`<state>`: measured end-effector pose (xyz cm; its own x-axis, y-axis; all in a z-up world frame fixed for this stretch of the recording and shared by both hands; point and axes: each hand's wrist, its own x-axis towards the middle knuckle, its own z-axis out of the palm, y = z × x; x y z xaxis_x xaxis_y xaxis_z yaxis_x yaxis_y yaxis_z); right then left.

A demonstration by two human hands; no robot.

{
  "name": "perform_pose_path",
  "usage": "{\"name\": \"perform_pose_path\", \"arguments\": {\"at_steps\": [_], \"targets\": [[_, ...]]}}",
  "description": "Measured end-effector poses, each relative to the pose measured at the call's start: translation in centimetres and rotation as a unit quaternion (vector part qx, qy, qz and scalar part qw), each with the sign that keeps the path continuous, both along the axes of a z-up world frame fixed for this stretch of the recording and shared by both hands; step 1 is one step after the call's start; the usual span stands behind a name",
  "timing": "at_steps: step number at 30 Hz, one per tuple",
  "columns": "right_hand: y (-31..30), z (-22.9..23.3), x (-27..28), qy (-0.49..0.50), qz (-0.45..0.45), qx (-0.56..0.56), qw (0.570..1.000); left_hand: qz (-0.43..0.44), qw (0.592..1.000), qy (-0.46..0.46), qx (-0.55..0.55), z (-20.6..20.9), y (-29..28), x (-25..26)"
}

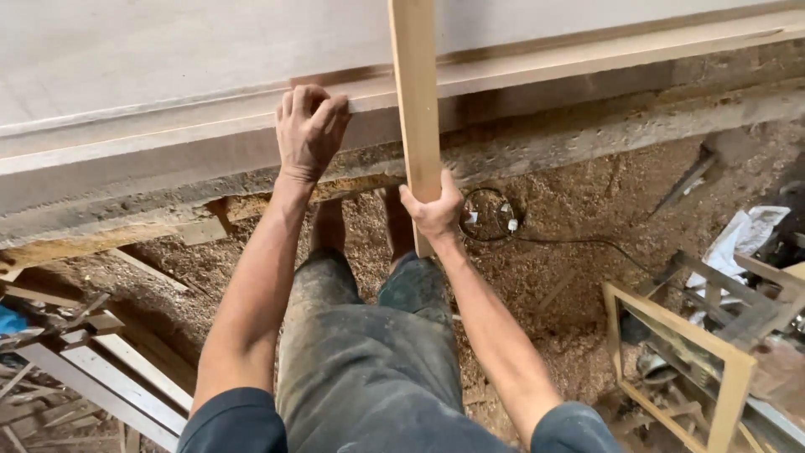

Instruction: Selecting and fitting thin wooden strips onto a larger wooden structure in a workshop.

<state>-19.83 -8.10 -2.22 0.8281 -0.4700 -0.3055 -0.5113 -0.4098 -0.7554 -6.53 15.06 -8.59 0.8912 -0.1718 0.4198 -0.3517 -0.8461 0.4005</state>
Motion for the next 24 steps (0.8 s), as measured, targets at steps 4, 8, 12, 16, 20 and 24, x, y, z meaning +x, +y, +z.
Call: {"name": "perform_pose_path", "arguments": {"at_steps": [4, 8, 12, 16, 20, 24], "targets": [[1.4, 1.3, 1.7, -0.007, 0.112, -0.060, 0.992, -0.027, 0.996, 0.086, -0.001, 1.5, 0.2, -0.2], [0.0, 1.8, 0.5, 0.013, 0.106, -0.038, 0.994, -0.022, 0.997, 0.068, 0.008, 1.0, 0.0, 0.3], [-2.9, -1.2, -4.9, 0.049, 0.086, -0.021, 0.995, -0.028, 0.996, 0.085, 0.021, 0.9, 0.3, 0.0], [-3.5, -1.0, -6.0, 0.125, 0.050, 0.041, 0.990, -0.026, 0.995, 0.088, 0.029, 0.7, -0.2, 0.2], [-3.1, -1.3, -6.8, 0.136, 0.026, 0.019, 0.990, -0.024, 0.993, 0.113, 0.011, 1.5, -1.8, 0.2], [-3.3, -2.5, -7.4, 0.198, 0.008, 0.033, 0.980, -0.044, 0.996, 0.080, 0.018, 0.7, -5.2, 1.4]]}}
